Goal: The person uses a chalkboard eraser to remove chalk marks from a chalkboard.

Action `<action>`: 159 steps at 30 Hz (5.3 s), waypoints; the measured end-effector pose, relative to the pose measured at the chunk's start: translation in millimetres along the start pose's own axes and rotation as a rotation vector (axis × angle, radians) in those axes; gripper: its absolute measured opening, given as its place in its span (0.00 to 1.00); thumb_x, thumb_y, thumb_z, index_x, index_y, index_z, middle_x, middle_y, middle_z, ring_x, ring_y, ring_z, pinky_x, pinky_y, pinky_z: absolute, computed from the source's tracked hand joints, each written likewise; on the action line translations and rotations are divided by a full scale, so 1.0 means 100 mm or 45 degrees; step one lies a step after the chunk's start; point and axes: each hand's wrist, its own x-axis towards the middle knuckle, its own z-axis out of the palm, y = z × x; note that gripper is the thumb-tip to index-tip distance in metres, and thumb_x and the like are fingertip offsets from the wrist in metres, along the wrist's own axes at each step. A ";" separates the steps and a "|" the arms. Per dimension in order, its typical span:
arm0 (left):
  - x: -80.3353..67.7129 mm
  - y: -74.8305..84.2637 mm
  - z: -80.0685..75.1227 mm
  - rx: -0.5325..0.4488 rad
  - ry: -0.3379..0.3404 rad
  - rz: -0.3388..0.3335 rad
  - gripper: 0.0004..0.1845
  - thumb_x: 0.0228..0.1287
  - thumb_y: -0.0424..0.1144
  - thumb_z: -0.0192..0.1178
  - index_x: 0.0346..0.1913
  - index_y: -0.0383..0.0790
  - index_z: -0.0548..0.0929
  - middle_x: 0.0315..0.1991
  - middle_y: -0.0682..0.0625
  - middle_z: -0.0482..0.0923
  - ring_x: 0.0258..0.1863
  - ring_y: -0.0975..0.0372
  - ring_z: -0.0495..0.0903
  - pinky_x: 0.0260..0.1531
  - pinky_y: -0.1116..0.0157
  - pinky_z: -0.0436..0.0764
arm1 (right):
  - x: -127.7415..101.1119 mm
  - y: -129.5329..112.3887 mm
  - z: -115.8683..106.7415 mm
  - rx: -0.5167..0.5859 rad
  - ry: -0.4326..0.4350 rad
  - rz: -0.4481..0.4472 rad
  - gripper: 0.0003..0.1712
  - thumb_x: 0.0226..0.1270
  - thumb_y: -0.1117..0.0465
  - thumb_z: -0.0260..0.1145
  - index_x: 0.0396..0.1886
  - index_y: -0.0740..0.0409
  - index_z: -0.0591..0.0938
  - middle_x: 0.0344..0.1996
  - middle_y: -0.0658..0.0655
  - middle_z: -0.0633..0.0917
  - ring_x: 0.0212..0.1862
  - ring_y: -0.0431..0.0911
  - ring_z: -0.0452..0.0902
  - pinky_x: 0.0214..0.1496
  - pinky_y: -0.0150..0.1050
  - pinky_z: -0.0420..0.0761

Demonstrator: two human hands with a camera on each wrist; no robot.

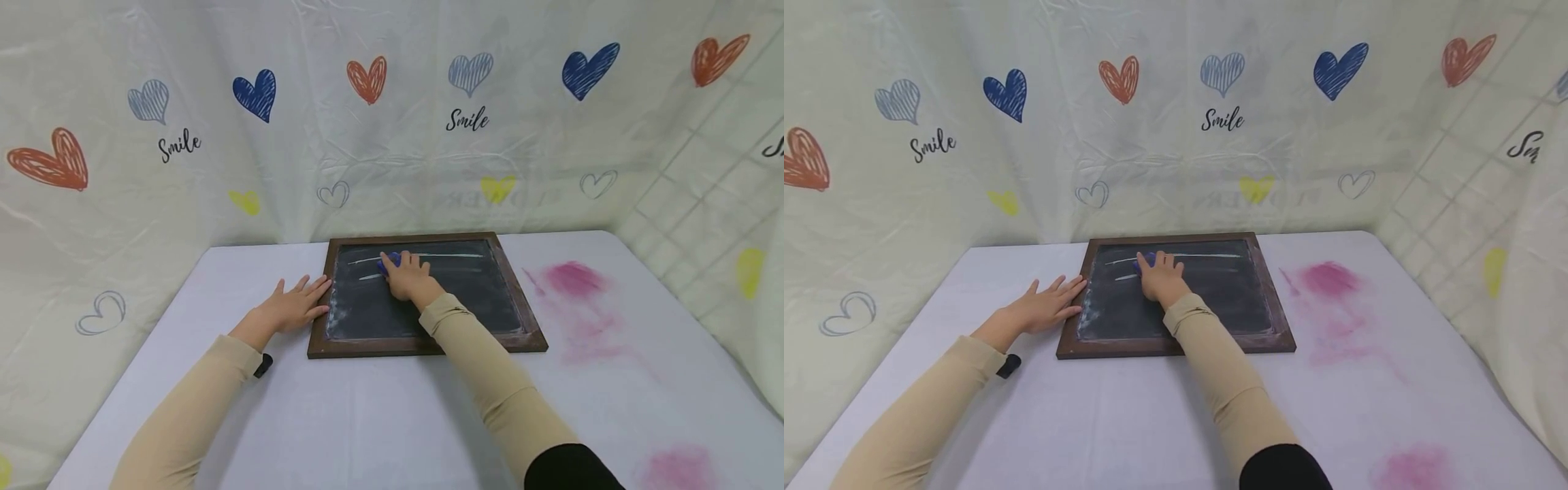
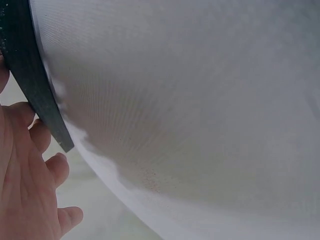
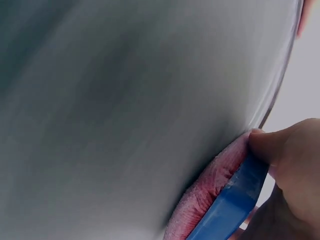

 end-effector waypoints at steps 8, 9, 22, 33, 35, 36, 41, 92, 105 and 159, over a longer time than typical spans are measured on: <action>-0.01 -0.02 0.04 -0.015 0.009 0.004 0.37 0.83 0.58 0.40 0.84 0.43 0.49 0.83 0.45 0.45 0.80 0.42 0.45 0.70 0.29 0.41 | -0.05 -0.56 0.08 -0.093 -0.010 -0.143 0.34 0.86 0.48 0.46 0.85 0.36 0.49 0.78 0.64 0.55 0.77 0.60 0.53 0.74 0.58 0.60; -0.01 -0.02 0.05 -0.016 0.006 0.004 0.37 0.83 0.58 0.40 0.84 0.43 0.49 0.83 0.45 0.45 0.80 0.42 0.45 0.70 0.30 0.41 | -0.06 -0.59 0.08 -0.106 -0.015 -0.159 0.35 0.86 0.48 0.47 0.85 0.35 0.49 0.78 0.64 0.55 0.76 0.59 0.53 0.74 0.58 0.59; 0.01 -0.02 0.06 -0.019 0.013 0.013 0.37 0.83 0.57 0.41 0.84 0.43 0.48 0.83 0.45 0.44 0.80 0.43 0.45 0.70 0.30 0.41 | -0.07 -0.16 -0.04 -0.160 -0.116 -0.163 0.36 0.86 0.49 0.47 0.85 0.33 0.45 0.79 0.64 0.52 0.78 0.60 0.50 0.76 0.58 0.55; 0.01 -0.01 0.05 -0.020 0.021 0.016 0.37 0.83 0.57 0.40 0.84 0.43 0.48 0.83 0.45 0.44 0.80 0.43 0.44 0.70 0.30 0.40 | -0.15 0.67 -0.14 -0.072 -0.149 -0.059 0.37 0.87 0.52 0.46 0.86 0.38 0.42 0.78 0.69 0.49 0.77 0.64 0.48 0.75 0.61 0.55; 0.01 -0.01 0.04 -0.016 0.024 0.011 0.37 0.83 0.57 0.41 0.84 0.43 0.49 0.83 0.46 0.45 0.80 0.43 0.44 0.70 0.30 0.41 | -0.18 0.85 -0.16 -0.072 -0.145 -0.053 0.37 0.87 0.52 0.46 0.86 0.40 0.42 0.77 0.70 0.50 0.76 0.65 0.49 0.73 0.63 0.57; 0.01 -0.01 0.04 -0.013 0.029 0.010 0.37 0.83 0.57 0.41 0.84 0.43 0.49 0.83 0.45 0.45 0.80 0.43 0.45 0.70 0.30 0.41 | -0.20 0.93 -0.18 -0.073 -0.143 -0.053 0.38 0.87 0.52 0.47 0.86 0.41 0.42 0.77 0.71 0.51 0.75 0.66 0.50 0.73 0.64 0.57; 0.00 -0.01 0.04 -0.001 0.021 0.009 0.37 0.83 0.58 0.40 0.84 0.44 0.48 0.83 0.46 0.44 0.80 0.43 0.45 0.70 0.30 0.41 | -0.31 1.26 -0.22 -0.041 -0.132 -0.006 0.38 0.87 0.53 0.47 0.85 0.46 0.42 0.75 0.76 0.51 0.74 0.70 0.49 0.71 0.67 0.57; 0.01 -0.03 0.04 0.005 0.004 0.009 0.37 0.83 0.58 0.39 0.84 0.44 0.48 0.83 0.46 0.44 0.80 0.43 0.44 0.70 0.30 0.42 | -0.27 0.52 -0.11 -0.162 0.049 -0.532 0.32 0.85 0.62 0.51 0.83 0.58 0.57 0.79 0.69 0.57 0.71 0.71 0.63 0.68 0.59 0.71; 0.02 -0.06 0.03 0.012 0.021 0.014 0.37 0.83 0.58 0.41 0.84 0.43 0.48 0.83 0.46 0.44 0.80 0.43 0.45 0.70 0.29 0.43 | -0.25 1.37 -0.17 -0.152 0.131 -0.150 0.32 0.85 0.60 0.49 0.82 0.62 0.56 0.78 0.72 0.56 0.70 0.76 0.60 0.63 0.66 0.71; 0.03 -0.04 0.04 0.000 0.027 0.013 0.37 0.83 0.58 0.40 0.84 0.43 0.49 0.83 0.45 0.44 0.80 0.43 0.45 0.70 0.29 0.42 | -0.17 1.36 -0.22 -0.008 0.152 -0.076 0.33 0.82 0.61 0.55 0.81 0.61 0.60 0.77 0.73 0.58 0.70 0.77 0.58 0.66 0.68 0.67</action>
